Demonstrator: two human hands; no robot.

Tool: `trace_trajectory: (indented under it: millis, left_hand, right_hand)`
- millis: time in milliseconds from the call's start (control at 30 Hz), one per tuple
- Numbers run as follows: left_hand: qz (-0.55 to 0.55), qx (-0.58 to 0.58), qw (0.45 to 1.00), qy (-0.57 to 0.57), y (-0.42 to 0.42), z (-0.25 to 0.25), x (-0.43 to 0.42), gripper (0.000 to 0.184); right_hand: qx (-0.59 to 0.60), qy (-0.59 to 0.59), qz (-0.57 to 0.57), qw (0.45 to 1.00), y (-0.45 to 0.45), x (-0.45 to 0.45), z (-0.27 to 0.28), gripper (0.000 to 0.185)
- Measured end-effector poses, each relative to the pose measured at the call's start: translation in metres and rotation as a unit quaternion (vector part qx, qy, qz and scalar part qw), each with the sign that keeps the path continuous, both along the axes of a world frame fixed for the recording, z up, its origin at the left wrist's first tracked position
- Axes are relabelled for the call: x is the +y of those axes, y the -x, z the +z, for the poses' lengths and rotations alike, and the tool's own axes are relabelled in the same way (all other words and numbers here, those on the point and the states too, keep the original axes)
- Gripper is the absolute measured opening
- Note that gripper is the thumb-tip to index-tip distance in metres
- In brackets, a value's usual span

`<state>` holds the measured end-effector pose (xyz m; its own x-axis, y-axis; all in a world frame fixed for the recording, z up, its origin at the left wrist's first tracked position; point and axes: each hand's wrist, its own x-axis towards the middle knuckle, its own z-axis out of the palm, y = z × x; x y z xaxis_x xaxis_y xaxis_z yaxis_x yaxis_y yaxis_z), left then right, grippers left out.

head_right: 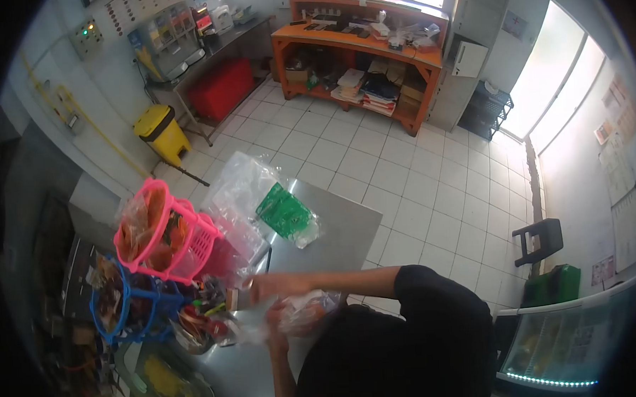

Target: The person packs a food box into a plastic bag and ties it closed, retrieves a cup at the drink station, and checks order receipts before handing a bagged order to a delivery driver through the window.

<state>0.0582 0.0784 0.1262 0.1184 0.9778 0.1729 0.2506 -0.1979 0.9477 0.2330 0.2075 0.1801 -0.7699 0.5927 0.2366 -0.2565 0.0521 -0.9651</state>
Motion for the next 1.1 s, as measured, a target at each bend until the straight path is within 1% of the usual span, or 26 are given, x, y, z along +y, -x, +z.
trace_trajectory:
  millis: [33,67,100,167,200,267,300,367,400,433,500,533,600,633,700,733,767,833,867,900,933,967,1000,1033,1067,1100]
  left_hand:
    - [-0.018,-0.008,1.000,-0.005,0.002,0.011,0.010,0.033]
    - [-0.037,-0.018,0.999,-0.008,0.005,0.025,0.018,0.033]
    - [-0.057,-0.027,0.998,-0.012,0.008,0.039,0.025,0.032]
    - [-0.105,-0.039,0.993,-0.030,0.013,0.072,0.039,0.033]
    - [-0.127,-0.039,0.990,-0.043,0.016,0.090,0.045,0.033]
    - [-0.165,-0.026,0.984,-0.062,0.025,0.134,0.050,0.033]
    - [-0.173,-0.024,0.983,-0.058,0.034,0.155,0.050,0.035]
    - [-0.118,-0.036,0.992,-0.018,0.038,0.212,0.038,0.040]
    - [-0.088,-0.032,0.996,0.000,0.048,0.226,0.023,0.041]
    - [-0.076,-0.033,0.997,0.007,0.060,0.232,0.021,0.042]
    - [-0.003,0.002,0.994,-0.113,0.078,0.234,0.009,0.049]
    - [0.118,0.032,0.992,-0.036,0.116,0.223,-0.010,0.054]
    - [0.276,0.054,0.959,0.030,0.133,0.246,-0.040,0.065]
    - [0.319,0.061,0.945,0.030,0.129,0.257,-0.048,0.066]
    - [0.413,0.088,0.905,0.052,0.085,0.298,-0.031,0.066]
    - [0.398,0.096,0.912,0.041,0.081,0.306,-0.037,0.055]
    - [0.378,0.103,0.920,0.025,0.080,0.312,-0.044,0.045]
    - [0.401,0.206,0.891,0.057,0.081,0.323,-0.078,0.024]
    - [0.436,0.297,0.843,0.105,0.088,0.328,-0.100,0.016]
    - [0.464,0.349,0.804,0.130,0.092,0.325,-0.120,0.019]
    - [0.504,0.368,0.769,0.136,0.098,0.316,-0.141,0.024]
    - [0.539,0.365,0.747,0.134,0.100,0.307,-0.157,0.029]
    - [0.556,0.368,0.735,0.126,0.100,0.299,-0.167,0.035]
    - [0.636,0.242,0.719,0.145,0.096,0.291,-0.166,0.029]
    - [0.608,0.221,0.750,0.142,0.090,0.286,-0.163,0.027]
    - [0.578,0.198,0.779,0.142,0.083,0.282,-0.162,0.027]
  right_hand:
    - [-0.023,0.069,-0.047,0.996,-0.017,0.029,-0.019,0.065]
    - [-0.114,0.155,-0.050,0.980,-0.029,0.051,-0.047,0.060]
    - [-0.249,0.143,0.074,0.955,-0.033,0.069,-0.096,0.051]
    - [-0.200,0.398,0.225,0.867,-0.023,0.043,-0.106,0.044]
    - [-0.124,0.417,0.219,0.874,-0.011,0.026,-0.122,0.050]
    - [0.062,0.418,0.287,0.860,0.022,-0.002,-0.154,0.067]
    - [0.173,0.401,0.355,0.827,0.047,-0.015,-0.168,0.073]
    - [0.319,0.306,0.367,0.818,0.094,-0.054,-0.177,0.084]
    - [0.355,0.218,0.300,0.858,0.112,-0.067,-0.167,0.089]
    - [0.367,0.221,0.284,0.858,0.122,-0.068,-0.157,0.085]
    - [0.390,0.228,0.252,0.856,0.138,-0.059,-0.105,0.079]
    - [0.272,0.423,0.360,0.786,0.132,-0.062,-0.076,0.073]
    - [0.102,0.330,0.386,0.856,0.105,-0.037,0.012,0.066]
    - [0.021,0.276,0.406,0.871,0.091,-0.026,0.056,0.062]
    - [0.215,0.098,0.158,0.959,0.099,-0.047,0.055,0.066]
    - [0.260,0.008,-0.004,0.966,0.103,-0.056,0.054,0.069]
    - [0.214,-0.117,-0.045,0.969,0.100,-0.062,0.045,0.066]
    - [0.395,-0.241,-0.151,0.874,0.100,-0.074,0.048,0.051]
    - [0.405,-0.237,-0.148,0.870,0.100,-0.083,0.027,0.047]
    - [0.384,-0.222,-0.041,0.895,0.100,-0.073,0.015,0.046]
    - [0.350,-0.201,0.057,0.913,0.101,-0.062,0.004,0.045]
    - [0.321,-0.118,0.068,0.937,0.108,-0.058,-0.003,0.043]
    - [0.298,-0.128,0.027,0.946,0.119,-0.040,-0.002,0.038]
    - [0.274,-0.141,-0.014,0.951,0.134,-0.009,0.005,0.033]
    - [0.232,-0.174,-0.067,0.955,0.141,0.027,0.012,0.025]
    - [0.228,-0.120,-0.128,0.958,0.156,0.059,0.015,0.022]
